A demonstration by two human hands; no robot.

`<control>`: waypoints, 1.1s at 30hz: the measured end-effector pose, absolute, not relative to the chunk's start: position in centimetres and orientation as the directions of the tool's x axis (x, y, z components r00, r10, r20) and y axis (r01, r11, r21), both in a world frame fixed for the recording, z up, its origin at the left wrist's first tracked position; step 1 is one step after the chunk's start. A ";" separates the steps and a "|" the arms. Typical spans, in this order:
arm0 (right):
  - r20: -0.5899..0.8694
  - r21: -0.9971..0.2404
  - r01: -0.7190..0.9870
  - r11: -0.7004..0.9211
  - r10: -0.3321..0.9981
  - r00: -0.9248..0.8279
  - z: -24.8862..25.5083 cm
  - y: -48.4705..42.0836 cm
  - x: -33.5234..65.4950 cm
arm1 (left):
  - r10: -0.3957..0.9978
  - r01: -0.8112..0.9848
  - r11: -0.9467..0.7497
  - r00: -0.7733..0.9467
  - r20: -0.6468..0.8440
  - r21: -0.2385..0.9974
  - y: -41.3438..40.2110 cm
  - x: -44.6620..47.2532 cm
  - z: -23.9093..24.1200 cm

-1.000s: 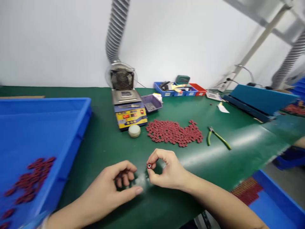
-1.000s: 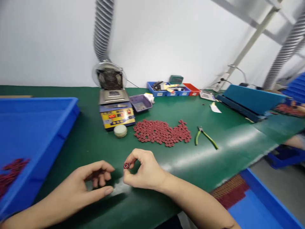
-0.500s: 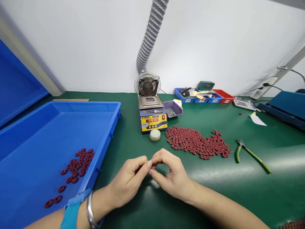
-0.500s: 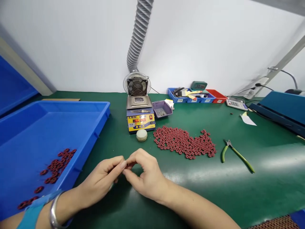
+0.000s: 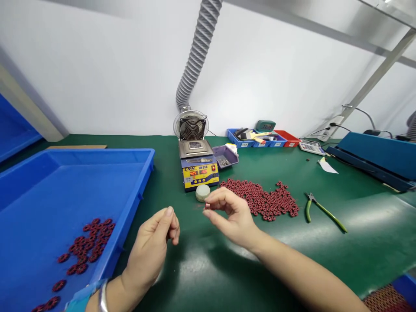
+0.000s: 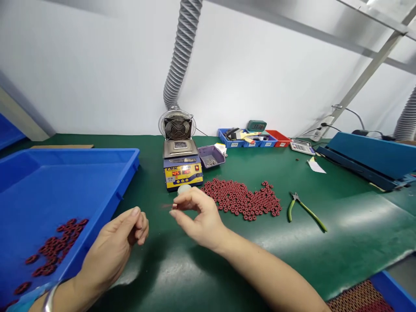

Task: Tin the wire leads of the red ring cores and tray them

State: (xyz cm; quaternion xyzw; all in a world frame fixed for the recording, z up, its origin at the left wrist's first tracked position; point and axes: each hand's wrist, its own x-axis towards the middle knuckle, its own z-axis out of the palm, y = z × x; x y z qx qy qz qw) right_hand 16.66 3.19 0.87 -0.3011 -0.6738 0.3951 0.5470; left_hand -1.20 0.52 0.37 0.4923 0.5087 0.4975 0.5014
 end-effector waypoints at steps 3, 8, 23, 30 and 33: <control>0.504 -0.853 0.020 0.522 0.833 -0.229 2.0 6.3 16.8 | 0.997 -0.018 0.077 0.023 -0.077 0.997 0.6 -1.0 0.4; 0.564 -0.750 0.241 0.616 0.786 -0.252 4.1 12.8 16.7 | 0.984 0.104 0.076 0.150 -0.092 0.992 0.5 -0.9 0.2; 0.390 -0.049 0.871 0.490 0.812 -0.435 8.2 27.3 13.6 | 0.914 0.371 -0.117 0.403 -0.046 0.921 0.1 -0.7 -0.2; 0.316 0.071 0.895 0.439 0.842 -0.438 7.7 29.4 11.9 | 0.912 0.402 -0.145 0.408 -0.035 0.904 0.0 -0.7 -0.5; 0.290 0.121 0.885 0.450 0.836 -0.466 7.3 29.5 11.5 | 0.908 0.407 -0.160 0.418 -0.028 0.899 0.0 -0.8 -0.7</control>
